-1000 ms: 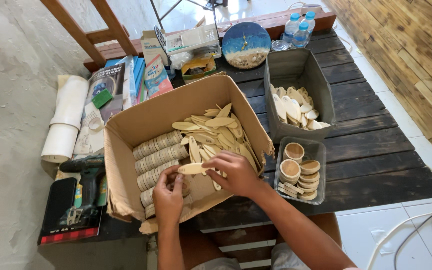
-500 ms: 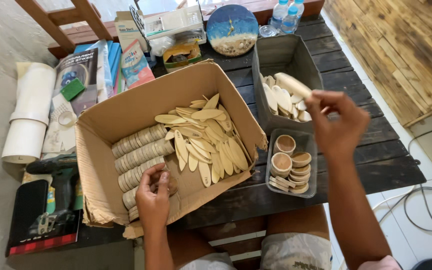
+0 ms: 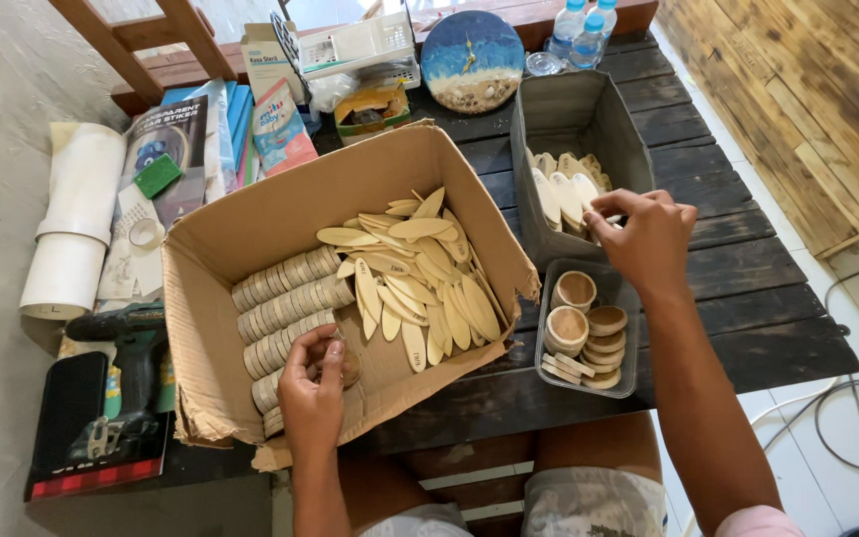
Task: The person sorts small wooden pieces from a cardboard box into a plastic container. They pick up leaf-shaped and circular wooden items, inspect them, and place them into the container.
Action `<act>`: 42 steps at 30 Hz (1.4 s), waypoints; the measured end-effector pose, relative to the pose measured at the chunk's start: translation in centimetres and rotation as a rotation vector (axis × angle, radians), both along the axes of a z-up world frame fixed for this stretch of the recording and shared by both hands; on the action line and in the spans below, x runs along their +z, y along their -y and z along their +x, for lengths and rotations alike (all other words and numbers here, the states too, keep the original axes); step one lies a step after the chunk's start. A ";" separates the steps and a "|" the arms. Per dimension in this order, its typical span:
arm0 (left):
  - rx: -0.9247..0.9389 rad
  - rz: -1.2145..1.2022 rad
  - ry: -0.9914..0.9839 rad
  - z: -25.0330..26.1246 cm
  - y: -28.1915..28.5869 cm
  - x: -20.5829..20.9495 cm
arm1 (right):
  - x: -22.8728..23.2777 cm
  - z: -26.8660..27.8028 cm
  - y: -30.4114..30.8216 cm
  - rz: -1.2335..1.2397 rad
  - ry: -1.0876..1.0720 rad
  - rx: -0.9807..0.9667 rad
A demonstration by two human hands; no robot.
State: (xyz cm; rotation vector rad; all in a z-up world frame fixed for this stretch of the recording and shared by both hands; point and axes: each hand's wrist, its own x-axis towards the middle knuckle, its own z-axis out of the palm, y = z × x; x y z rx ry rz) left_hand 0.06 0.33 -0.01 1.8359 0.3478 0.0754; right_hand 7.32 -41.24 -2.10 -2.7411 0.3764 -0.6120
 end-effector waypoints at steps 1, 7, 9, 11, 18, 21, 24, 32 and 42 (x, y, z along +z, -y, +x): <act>0.002 -0.001 0.001 0.1 0.0 -0.2 | 0.2 0.0 -0.1 -0.001 0.001 0.002; -0.011 -0.018 0.023 0.0 0.0 0.0 | 0.6 -0.2 -0.1 -0.010 -0.059 -0.002; -0.006 -0.018 0.012 -0.1 0.0 0.2 | 0.6 -0.3 0.0 0.031 -0.028 0.022; -0.004 -0.013 0.010 0.0 0.0 0.0 | 0.3 -0.6 0.0 0.024 0.045 0.034; -0.014 -0.025 0.042 0.2 -0.3 -0.7 | 4.2 -3.6 -4.6 0.051 0.457 0.263; -0.014 0.001 0.056 0.1 -0.3 -0.7 | 5.2 -5.0 -8.3 0.063 0.669 0.431; 0.012 -0.031 0.176 0.5 -0.6 -2.5 | 4.6 -5.9 -13.4 0.318 0.782 0.612; 0.057 -0.023 0.226 0.4 -0.7 -2.8 | 3.9 -4.0 -23.4 0.088 0.225 0.840; 0.055 -0.077 0.212 0.5 -0.8 -2.4 | -4.7 0.0 -23.9 -0.254 -0.298 0.700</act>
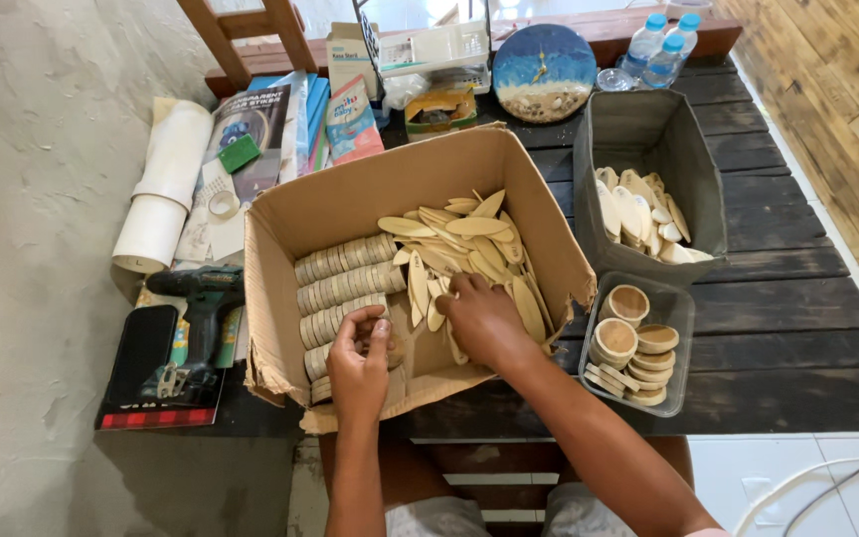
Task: The person sorts small wooden pieces from a cardboard box into a plastic container. They pick up leaf-shaped and circular wooden items, inspect them, and place them into the container.
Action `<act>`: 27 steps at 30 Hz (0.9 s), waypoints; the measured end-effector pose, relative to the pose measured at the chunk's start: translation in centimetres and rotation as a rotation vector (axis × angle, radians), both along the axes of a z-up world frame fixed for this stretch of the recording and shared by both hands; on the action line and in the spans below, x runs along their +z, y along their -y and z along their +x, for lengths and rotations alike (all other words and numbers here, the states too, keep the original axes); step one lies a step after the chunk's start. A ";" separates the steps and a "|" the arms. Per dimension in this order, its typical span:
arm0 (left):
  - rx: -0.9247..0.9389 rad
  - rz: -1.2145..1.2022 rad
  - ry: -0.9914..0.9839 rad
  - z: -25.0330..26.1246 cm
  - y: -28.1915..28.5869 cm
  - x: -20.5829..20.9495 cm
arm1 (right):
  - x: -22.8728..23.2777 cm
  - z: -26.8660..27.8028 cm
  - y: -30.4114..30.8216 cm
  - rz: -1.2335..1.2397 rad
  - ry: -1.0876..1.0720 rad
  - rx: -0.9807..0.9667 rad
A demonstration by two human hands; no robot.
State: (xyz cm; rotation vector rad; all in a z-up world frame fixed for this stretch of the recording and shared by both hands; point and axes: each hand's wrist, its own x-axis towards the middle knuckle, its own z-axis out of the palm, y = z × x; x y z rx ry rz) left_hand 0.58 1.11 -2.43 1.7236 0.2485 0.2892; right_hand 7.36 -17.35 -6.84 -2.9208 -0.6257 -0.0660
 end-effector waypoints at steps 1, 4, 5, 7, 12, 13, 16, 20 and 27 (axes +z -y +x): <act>0.000 0.001 -0.003 -0.1 -0.1 -0.2 | -0.5 -0.2 0.1 0.001 -0.003 0.000; 0.006 -0.007 0.006 0.0 -0.1 -0.2 | -1.3 0.0 0.2 0.066 -0.009 -0.046; 0.006 -0.008 -0.001 -0.1 -0.1 -0.1 | -1.5 0.1 0.1 0.082 -0.036 -0.078; 0.009 -0.008 -0.005 -0.1 -0.1 0.1 | -1.6 0.2 0.2 0.100 -0.061 -0.108; -0.001 0.001 -0.018 -0.1 -0.1 -0.1 | -2.0 0.2 0.6 0.049 -0.026 -0.147; 0.000 0.001 -0.018 -0.1 -0.1 -0.1 | -1.3 0.0 0.6 0.049 -0.026 -0.146; 0.000 0.011 -0.030 0.0 -0.2 -0.3 | 1.3 -0.7 0.4 0.183 -0.073 -0.146; -0.027 0.038 -0.057 0.2 -0.3 -0.4 | 3.5 -1.1 0.3 0.522 -0.103 -0.149; -0.202 0.189 -0.166 0.1 0.1 0.4 | 3.4 -0.9 0.7 1.077 -0.044 -0.111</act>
